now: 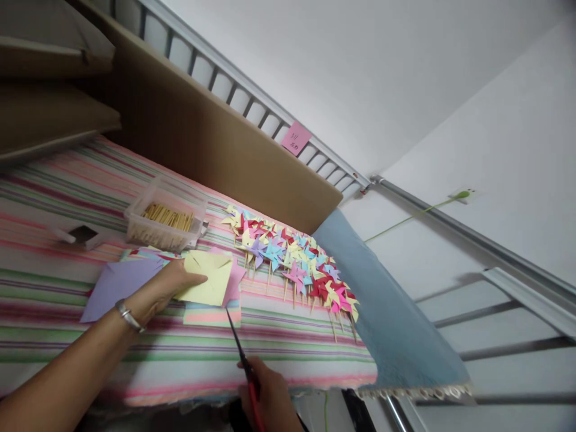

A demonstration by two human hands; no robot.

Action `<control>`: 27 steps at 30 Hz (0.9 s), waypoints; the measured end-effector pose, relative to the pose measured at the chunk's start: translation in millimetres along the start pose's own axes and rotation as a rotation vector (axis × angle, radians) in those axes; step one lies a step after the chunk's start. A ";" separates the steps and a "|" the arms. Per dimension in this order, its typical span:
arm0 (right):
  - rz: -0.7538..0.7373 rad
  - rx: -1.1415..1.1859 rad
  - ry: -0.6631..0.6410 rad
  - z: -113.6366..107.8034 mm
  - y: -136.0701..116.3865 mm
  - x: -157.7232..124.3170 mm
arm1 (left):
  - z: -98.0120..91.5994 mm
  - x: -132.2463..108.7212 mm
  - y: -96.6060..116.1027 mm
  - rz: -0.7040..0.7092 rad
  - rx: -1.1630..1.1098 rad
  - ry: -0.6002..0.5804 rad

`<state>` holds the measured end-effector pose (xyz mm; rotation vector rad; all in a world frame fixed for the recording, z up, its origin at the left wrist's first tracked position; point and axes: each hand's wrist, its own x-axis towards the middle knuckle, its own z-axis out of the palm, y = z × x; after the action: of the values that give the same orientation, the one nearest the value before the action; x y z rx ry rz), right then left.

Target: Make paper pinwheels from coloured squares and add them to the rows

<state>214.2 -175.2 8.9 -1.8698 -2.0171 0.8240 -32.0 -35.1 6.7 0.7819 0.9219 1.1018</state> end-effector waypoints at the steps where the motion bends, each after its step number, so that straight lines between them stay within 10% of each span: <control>1: -0.035 -0.056 0.007 -3.5 4.1 4.0 | -2.7 1.1 1.8 0.012 -0.038 0.039; 14: -0.329 -0.291 0.012 -23.8 21.6 112.2 | 1.1 9.9 4.3 0.050 -0.148 0.222; 27: -0.071 1.012 0.203 -9.2 -38.1 174.2 | 33.9 27.8 -17.1 -0.070 -0.097 0.202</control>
<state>165.2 -3.5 6.8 -1.2045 -1.1486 1.2466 10.2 -15.6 -0.4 0.5619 1.0484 1.1697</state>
